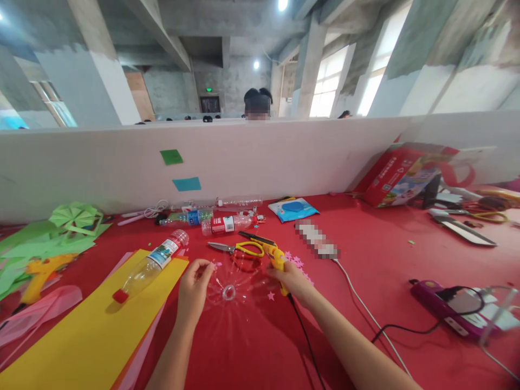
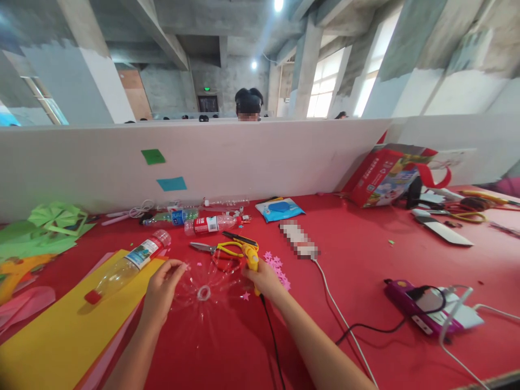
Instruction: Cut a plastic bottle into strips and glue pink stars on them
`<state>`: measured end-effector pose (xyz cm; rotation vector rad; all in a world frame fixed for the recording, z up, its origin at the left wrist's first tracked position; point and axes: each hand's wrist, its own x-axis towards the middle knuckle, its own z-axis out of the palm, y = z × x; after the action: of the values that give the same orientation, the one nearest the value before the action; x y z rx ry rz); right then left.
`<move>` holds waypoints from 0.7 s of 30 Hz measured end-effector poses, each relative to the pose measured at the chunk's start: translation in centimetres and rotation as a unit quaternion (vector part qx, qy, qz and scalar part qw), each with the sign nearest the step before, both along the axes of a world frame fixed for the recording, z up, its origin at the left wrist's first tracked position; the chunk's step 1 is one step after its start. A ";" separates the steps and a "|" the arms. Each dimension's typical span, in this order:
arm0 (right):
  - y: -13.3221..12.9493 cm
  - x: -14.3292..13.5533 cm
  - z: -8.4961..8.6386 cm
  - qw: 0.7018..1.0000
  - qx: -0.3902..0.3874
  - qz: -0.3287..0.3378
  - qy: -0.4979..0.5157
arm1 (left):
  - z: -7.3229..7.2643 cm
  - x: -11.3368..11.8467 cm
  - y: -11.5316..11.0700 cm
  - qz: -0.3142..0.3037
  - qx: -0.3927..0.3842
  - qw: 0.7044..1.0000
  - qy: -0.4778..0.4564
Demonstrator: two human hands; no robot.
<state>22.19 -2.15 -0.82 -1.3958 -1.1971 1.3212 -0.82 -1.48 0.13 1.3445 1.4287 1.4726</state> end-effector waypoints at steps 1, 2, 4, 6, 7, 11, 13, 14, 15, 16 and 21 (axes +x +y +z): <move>0.1 -0.2 -0.1 1.000 0.006 0.000 0.000 | -0.1 0.1 0.1 0.001 -0.002 1.000 -0.022; 0.3 -0.5 -0.3 1.000 0.013 0.001 -0.001 | -0.2 0.1 0.2 0.003 -0.002 0.999 -0.043; 1.0 -1.1 -0.6 1.000 0.025 0.002 -0.008 | -0.4 0.2 0.4 0.008 -0.002 0.998 -0.069; 2.0 -1.7 -0.9 0.999 0.037 0.001 -0.016 | -0.5 0.3 0.4 0.017 -0.002 0.997 -0.076; 2.4 -1.9 -1.0 0.999 0.043 -0.001 -0.019 | -0.5 0.4 0.4 0.022 -0.003 0.997 -0.079; 3.3 -2.0 -1.2 0.998 0.065 -0.014 -0.017 | -0.8 0.6 0.6 0.042 -0.005 0.992 -0.115; 3.0 -1.5 -1.1 0.997 0.065 -0.028 -0.012 | -1.0 0.8 0.7 0.052 -0.011 0.989 -0.138; 2.7 -1.2 -1.0 0.997 0.062 -0.033 -0.008 | -1.0 1.0 0.8 0.060 -0.013 0.987 -0.147; 2.3 -0.8 -0.9 0.998 0.058 -0.036 -0.003 | -1.0 1.2 0.9 0.070 -0.012 0.986 -0.151; 2.0 -0.5 -0.8 0.998 0.051 -0.036 0.003 | -0.9 1.4 1.0 0.082 -0.007 0.985 -0.150; 0.6 0.6 -0.7 0.999 0.021 -0.013 0.036 | -0.5 2.7 1.7 0.128 0.037 0.985 -0.114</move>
<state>22.84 -1.58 -1.53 -1.3191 -1.1487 1.3101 1.92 0.19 -0.33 1.0237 1.4480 1.7983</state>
